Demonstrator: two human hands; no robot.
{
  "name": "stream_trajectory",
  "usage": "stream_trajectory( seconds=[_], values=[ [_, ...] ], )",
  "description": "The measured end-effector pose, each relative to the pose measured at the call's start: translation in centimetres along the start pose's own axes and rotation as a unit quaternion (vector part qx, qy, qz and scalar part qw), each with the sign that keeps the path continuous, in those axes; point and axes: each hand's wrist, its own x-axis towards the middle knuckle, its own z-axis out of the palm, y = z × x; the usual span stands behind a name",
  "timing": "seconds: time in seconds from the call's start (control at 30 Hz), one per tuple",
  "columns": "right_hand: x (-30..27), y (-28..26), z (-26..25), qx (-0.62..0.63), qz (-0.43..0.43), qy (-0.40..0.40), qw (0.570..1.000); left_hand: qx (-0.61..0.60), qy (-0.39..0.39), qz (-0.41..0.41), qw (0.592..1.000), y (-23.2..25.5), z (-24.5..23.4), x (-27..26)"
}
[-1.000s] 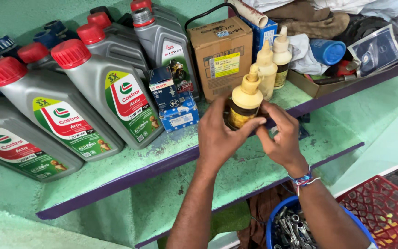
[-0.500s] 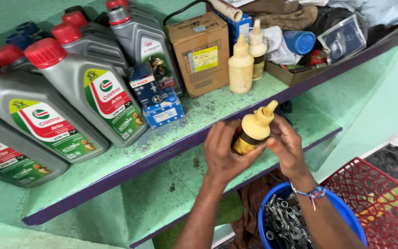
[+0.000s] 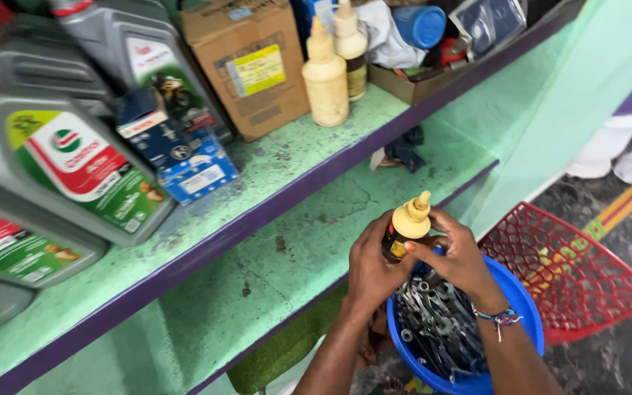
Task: The person picks up various automotive items including motor oil bottles, small parts boxes, and a gauge from a shelf and places them into a blue bucket on the floor.
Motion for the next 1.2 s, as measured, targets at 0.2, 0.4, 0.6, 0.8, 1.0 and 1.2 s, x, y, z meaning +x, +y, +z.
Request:
stream_trajectory(
  seconds=[0.2, 0.4, 0.6, 0.8, 1.0, 1.2],
  values=[
    [-1.8, 2.0, -1.3, -0.034, 0.05, 0.036, 0.998, -0.054, -0.046, -0.07, 0.995, -3.6, 4.0, -1.3],
    [-3.1, 4.9, -3.3, -0.119, 0.118, 0.092, 0.982, -0.008, -0.141, -0.073, 0.987, -6.4, 7.1, -2.5],
    [-4.6, 9.8, -6.2, -0.216, 0.111, 0.111, 0.964, -0.026, -0.18, -0.094, 0.979, -12.7, 12.7, -5.6],
    [-6.6, 16.8, -7.5, -0.167, 0.122, 0.13, 0.97, -0.259, -0.226, -0.285, 0.895, -19.0, 18.8, -9.8],
    [-9.2, 22.8, -8.2, -0.253, 0.218, 0.107, 0.937, -0.309, -0.253, -0.41, 0.82, -22.4, 22.2, -13.2],
    [-11.7, 28.5, -8.3, -0.252, 0.222, 0.133, 0.932, -0.281, -0.263, -0.467, 0.796, -23.9, 25.2, -15.7]
  ],
)
